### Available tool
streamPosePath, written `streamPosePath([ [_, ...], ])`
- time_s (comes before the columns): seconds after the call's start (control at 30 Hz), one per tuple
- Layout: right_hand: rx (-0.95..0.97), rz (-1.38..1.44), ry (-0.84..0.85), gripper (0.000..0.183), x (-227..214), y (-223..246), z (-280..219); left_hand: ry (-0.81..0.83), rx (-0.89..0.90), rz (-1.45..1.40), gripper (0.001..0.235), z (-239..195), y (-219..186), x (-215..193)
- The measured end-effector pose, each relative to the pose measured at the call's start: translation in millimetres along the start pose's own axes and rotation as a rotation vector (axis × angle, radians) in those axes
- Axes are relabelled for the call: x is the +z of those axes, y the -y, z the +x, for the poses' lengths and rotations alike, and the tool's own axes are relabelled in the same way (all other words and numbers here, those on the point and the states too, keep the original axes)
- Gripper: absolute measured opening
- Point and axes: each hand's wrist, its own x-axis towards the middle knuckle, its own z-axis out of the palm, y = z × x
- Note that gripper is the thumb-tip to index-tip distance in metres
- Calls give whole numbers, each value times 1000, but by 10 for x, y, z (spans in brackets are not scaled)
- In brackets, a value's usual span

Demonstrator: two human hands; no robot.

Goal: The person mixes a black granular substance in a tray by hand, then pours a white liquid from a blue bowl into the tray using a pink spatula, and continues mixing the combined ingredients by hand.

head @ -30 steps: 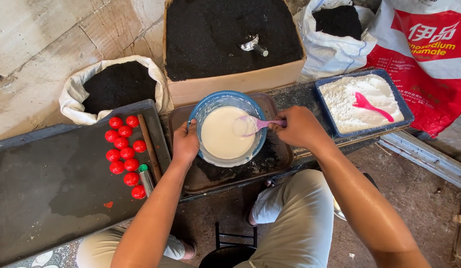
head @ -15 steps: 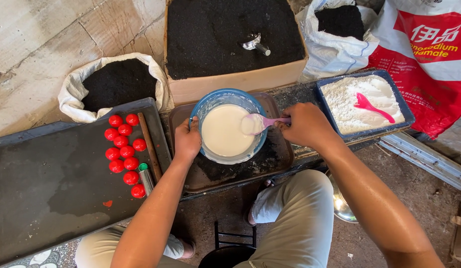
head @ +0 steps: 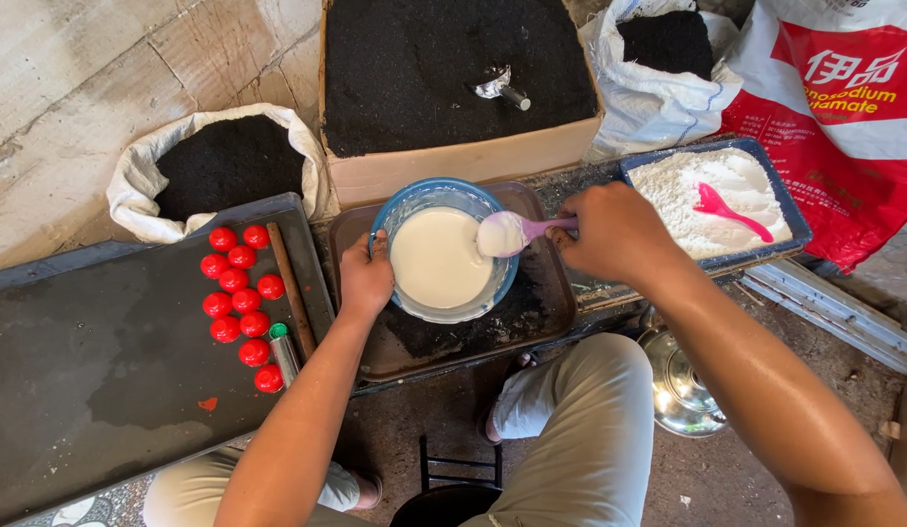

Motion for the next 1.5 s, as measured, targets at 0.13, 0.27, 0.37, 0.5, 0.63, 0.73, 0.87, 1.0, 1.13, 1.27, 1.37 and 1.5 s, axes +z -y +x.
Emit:
streamPosePath([
  [0.13,-28,-9,-66,31,-189,12,-1,-3,-28,1,40,7,43,-15],
  [0.27,-65,-100,-69,33,-152,71,14,-9,-49,13,39,-9,147,-37],
  [0.37,-99,-156,-81,33,70,87,107,-10,-42,9,39,-3,68,-31],
  [0.5,-274,-298,-128,21,505,74,253,5,-31,25,39,21,157,10],
  [0.63,-438,-498,-207,18,776,29,435,-2,-8,84,39,42,222,68],
  [0.73,-485,-563,-83,22,740,30,438,-4,41,110,38,46,120,101],
  [0.87,-493,-680,52,40,535,100,458,-53,110,114,38,-1,-3,117],
  [1.0,-516,-645,135,38,585,83,513,-111,157,104,39,-131,-135,166],
  [1.13,-487,-556,199,39,423,146,405,-138,174,100,39,-92,-16,235],
  [1.27,-404,-402,215,33,413,93,412,-198,193,68,36,-47,41,236],
  [1.37,-369,-312,192,30,573,-72,424,-229,212,46,33,-44,-4,223],
  [1.5,-366,-243,198,28,631,-92,379,-262,236,81,29,-46,-55,227],
])
